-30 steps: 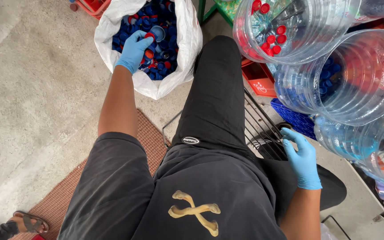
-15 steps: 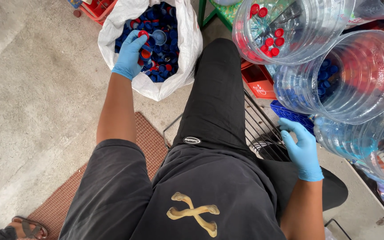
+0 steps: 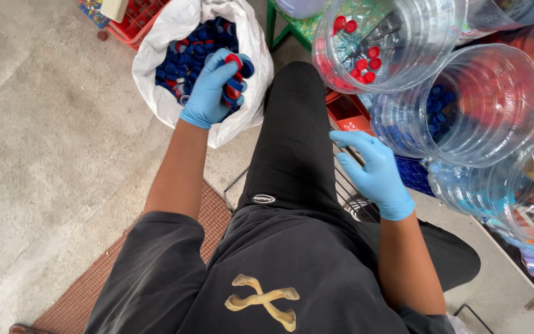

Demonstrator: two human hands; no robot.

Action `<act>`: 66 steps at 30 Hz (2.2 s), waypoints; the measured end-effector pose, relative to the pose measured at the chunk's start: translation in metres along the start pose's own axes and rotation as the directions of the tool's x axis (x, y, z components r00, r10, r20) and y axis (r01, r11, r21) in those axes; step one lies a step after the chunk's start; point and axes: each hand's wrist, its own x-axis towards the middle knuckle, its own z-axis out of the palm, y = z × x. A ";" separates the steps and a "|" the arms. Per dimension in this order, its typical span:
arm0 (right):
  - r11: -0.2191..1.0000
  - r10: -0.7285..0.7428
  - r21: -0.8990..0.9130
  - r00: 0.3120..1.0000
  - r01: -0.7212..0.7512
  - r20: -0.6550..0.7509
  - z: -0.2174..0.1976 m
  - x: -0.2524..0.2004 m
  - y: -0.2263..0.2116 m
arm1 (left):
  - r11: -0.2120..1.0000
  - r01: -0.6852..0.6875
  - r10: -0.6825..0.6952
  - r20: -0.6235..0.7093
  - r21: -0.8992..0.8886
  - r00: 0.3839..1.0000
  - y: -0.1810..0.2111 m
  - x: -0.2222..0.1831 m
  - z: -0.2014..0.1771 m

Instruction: Sorting plastic bottle caps by color from a large bag into separate plastic containers

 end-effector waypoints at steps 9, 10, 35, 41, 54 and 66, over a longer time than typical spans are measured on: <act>0.974 0.073 0.224 0.953 -0.006 -0.293 0.010 0.014 -0.030 | 0.998 0.063 -0.048 0.352 -0.031 0.935 -0.046 -0.039 0.116; 0.976 0.085 0.219 0.947 -0.016 -0.309 0.010 0.010 -0.023 | 0.997 0.074 -0.060 0.368 -0.024 0.928 -0.052 -0.039 0.128; 0.984 -0.105 -0.146 0.339 -0.098 -0.935 -0.172 -0.094 0.005 | 0.812 0.580 -0.317 0.785 -0.066 0.533 -0.159 0.022 0.328; 0.849 -0.206 -0.410 0.506 -0.333 -0.838 -0.185 -0.088 0.055 | 0.774 0.626 -0.336 0.777 -0.094 0.532 -0.166 0.016 0.324; 0.650 0.652 0.741 0.625 -0.169 -0.429 -0.111 -0.069 0.092 | 0.788 0.611 -0.478 0.554 -0.072 0.682 -0.193 0.016 0.311; 0.734 0.632 0.662 0.509 -0.151 -0.584 -0.097 -0.076 0.084 | 0.773 0.614 -0.511 0.420 -0.156 0.750 -0.150 -0.026 0.340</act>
